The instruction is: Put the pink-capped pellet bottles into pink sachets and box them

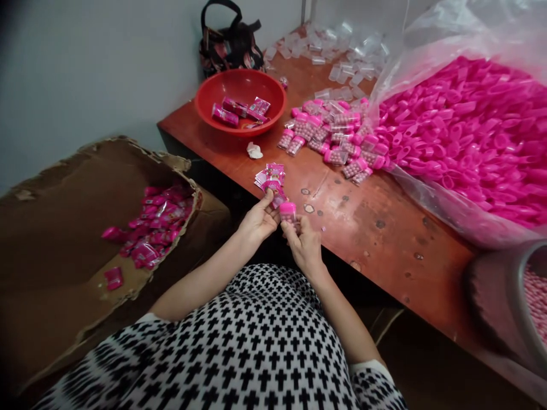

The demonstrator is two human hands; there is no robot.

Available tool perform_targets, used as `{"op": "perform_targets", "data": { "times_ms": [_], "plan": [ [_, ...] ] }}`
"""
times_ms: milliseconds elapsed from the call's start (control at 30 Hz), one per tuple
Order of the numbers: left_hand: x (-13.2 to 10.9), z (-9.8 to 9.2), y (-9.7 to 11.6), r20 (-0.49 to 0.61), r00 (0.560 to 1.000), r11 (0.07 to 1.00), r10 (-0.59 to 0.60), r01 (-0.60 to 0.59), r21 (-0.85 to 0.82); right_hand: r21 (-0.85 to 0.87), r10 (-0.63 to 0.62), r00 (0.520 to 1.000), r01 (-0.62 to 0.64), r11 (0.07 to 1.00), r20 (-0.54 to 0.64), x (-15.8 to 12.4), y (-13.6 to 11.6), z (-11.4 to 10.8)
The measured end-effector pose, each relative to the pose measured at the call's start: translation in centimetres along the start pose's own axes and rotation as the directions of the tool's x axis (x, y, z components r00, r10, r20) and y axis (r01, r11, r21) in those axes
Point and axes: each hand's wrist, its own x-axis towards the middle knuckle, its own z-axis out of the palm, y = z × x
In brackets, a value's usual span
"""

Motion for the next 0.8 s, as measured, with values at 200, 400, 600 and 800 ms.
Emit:
{"op": "perform_targets", "data": {
  "times_ms": [200,400,600,800],
  "plan": [
    [-0.3,0.0,-0.5,0.068,0.997,0.999,0.042,-0.043,0.016,0.022,0.019,1.000,-0.019,1.000,-0.013,0.7,0.0,0.6],
    [-0.6,-0.5,-0.3,0.213,0.975,0.975,0.061,-0.104,0.198,0.231,0.047,0.990,-0.077,0.970,0.133,1.2,0.0,0.7],
    [-0.8,-0.8,0.0,0.382,0.922,0.926,0.066,-0.199,0.322,0.142,-0.029,1.000,0.029,0.989,0.001,1.4,0.6,1.0],
    [-0.7,-0.9,0.4,0.367,0.929,0.898,0.036,-0.191,0.396,0.199,-0.020,0.999,0.011,0.980,0.045,1.6,0.3,0.8]
  ]
}}
